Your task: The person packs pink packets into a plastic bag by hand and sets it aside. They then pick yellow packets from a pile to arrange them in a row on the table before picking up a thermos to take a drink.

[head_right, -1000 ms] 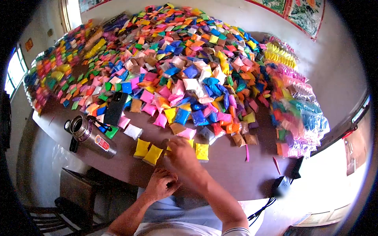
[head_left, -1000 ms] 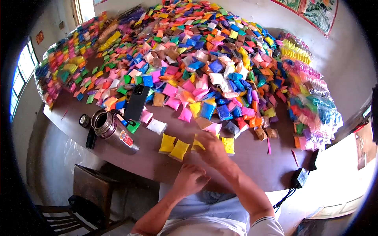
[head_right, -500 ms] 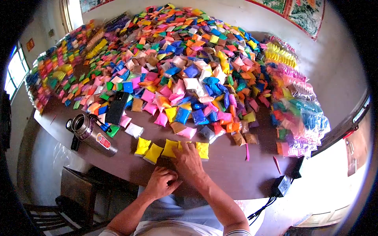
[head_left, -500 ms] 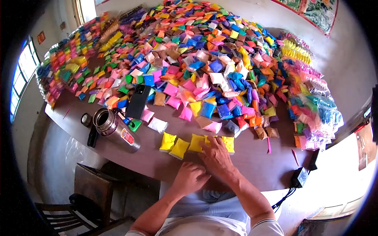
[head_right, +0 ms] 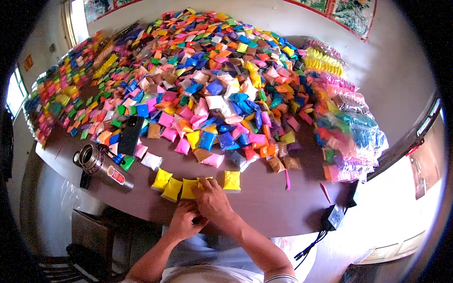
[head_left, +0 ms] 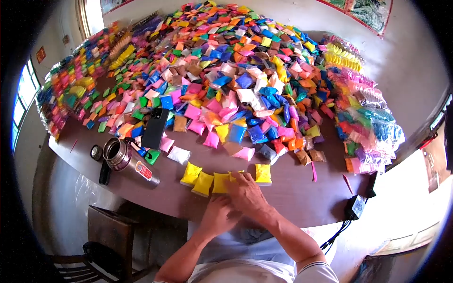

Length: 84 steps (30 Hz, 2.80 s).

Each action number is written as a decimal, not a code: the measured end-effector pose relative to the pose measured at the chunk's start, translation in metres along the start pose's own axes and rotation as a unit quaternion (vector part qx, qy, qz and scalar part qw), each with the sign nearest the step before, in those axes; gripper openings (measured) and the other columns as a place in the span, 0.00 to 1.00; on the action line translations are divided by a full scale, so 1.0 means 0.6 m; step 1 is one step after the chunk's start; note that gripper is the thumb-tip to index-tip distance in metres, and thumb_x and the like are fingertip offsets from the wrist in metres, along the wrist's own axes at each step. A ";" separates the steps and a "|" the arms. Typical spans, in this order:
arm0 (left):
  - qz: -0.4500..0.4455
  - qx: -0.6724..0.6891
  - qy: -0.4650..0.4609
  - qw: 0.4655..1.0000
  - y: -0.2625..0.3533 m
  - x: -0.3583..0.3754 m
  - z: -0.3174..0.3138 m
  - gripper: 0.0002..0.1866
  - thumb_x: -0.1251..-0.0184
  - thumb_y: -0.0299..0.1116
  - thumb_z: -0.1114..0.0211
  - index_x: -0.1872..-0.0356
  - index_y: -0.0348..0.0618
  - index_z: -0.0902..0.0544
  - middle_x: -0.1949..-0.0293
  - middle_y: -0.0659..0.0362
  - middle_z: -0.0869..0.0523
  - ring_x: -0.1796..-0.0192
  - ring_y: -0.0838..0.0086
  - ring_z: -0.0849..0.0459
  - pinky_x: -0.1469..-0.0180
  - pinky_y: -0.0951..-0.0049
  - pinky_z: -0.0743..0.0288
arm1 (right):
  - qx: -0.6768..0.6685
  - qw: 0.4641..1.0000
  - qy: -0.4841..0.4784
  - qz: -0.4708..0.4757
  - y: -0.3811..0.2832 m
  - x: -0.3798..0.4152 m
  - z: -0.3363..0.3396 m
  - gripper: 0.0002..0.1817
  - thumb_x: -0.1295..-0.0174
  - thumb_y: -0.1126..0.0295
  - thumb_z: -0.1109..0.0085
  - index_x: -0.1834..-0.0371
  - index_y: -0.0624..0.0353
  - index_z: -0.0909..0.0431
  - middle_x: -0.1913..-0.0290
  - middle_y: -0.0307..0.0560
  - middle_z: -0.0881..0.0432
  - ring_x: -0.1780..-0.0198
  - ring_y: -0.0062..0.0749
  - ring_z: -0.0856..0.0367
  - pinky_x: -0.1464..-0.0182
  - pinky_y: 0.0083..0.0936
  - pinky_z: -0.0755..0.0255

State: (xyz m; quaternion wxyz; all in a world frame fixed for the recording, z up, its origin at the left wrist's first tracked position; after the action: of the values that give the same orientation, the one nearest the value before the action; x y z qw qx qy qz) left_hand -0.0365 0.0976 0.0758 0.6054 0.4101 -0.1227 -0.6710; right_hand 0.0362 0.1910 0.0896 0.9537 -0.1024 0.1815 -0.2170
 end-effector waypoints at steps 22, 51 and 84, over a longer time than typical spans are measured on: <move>-0.002 0.015 -0.010 1.000 -0.012 0.008 -0.004 0.10 0.42 0.37 0.27 0.71 0.41 0.15 0.66 0.57 0.13 0.60 0.61 0.14 0.49 0.60 0.24 | -0.116 0.970 0.191 -0.099 0.107 -0.055 0.084 0.08 0.41 0.74 0.36 0.59 0.63 0.16 0.61 0.55 0.15 0.58 0.51 0.17 0.54 0.39 0.22; -0.009 0.015 0.002 1.000 -0.005 0.007 0.007 0.10 0.42 0.36 0.28 0.74 0.40 0.16 0.68 0.52 0.13 0.62 0.56 0.14 0.55 0.56 0.22 | -0.440 0.864 0.142 -0.199 0.201 -0.209 -0.010 0.15 0.40 0.73 0.42 0.50 0.62 0.20 0.63 0.52 0.14 0.61 0.47 0.14 0.61 0.38 0.24; 0.058 0.097 -0.043 0.993 -0.029 0.015 -0.001 0.22 0.27 0.48 0.39 0.57 0.34 0.16 0.57 0.47 0.14 0.50 0.56 0.17 0.41 0.57 0.27 | -0.444 0.850 -0.201 -0.202 0.002 0.113 0.027 0.26 0.36 0.65 0.33 0.39 0.65 0.26 0.53 0.52 0.16 0.52 0.32 0.19 0.46 0.30 0.25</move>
State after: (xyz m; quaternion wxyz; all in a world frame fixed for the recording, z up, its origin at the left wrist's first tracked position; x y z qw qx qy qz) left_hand -0.0478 0.0938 0.0605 0.5951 0.4297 -0.2367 -0.6366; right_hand 0.0999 0.1637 0.0837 0.7573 -0.5904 0.0384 -0.2764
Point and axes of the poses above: each hand's wrist, its own x-axis away from the middle knuckle, its own z-axis out of the back of the hand, y = z × x, the point moved 5 cm from there along -x, towards the middle knuckle
